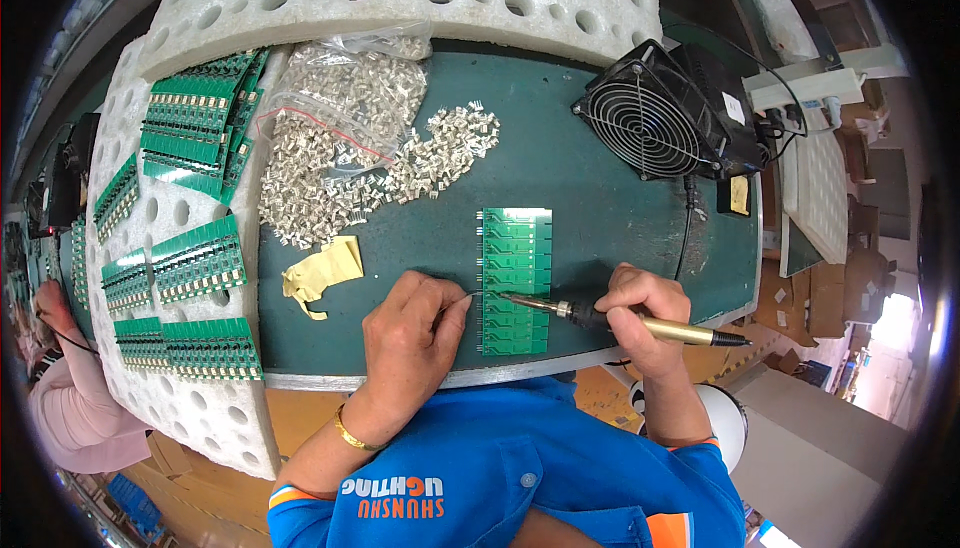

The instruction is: The person solders electronic components onto circuit board strips using a soldering iron and solder wire, places a completed circuit board onto a rack, and solders components onto another circuit board.

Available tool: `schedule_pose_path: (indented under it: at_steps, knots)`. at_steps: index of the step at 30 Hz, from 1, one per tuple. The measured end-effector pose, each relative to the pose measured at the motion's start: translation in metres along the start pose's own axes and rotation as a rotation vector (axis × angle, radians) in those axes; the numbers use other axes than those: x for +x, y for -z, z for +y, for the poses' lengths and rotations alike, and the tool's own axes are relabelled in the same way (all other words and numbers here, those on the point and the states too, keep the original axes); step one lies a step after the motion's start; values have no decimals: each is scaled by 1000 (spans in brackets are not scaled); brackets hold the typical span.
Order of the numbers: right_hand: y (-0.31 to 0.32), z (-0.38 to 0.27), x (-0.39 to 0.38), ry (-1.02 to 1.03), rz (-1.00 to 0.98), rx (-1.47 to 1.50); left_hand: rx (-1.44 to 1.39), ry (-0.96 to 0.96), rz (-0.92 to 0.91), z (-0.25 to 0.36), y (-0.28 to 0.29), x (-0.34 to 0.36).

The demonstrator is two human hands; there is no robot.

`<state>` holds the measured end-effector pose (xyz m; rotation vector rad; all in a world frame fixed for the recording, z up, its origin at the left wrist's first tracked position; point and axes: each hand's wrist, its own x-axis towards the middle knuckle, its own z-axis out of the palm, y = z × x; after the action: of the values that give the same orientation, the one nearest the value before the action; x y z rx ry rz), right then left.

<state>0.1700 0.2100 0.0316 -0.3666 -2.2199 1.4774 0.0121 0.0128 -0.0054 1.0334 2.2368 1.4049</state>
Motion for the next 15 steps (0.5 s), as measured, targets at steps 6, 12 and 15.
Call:
schedule_pose_path:
  at_steps: [6,12,15]
  knots:
    - [-2,-1,-1,93,-65,-28,25,-26,-27,0,-1,0]
    - [-3,-4,3,125,-121,-60,12,-7,-47,-2,-1,0]
    - [-4,-4,3,137,-133,-61,7,-3,-55,-1,0,1]
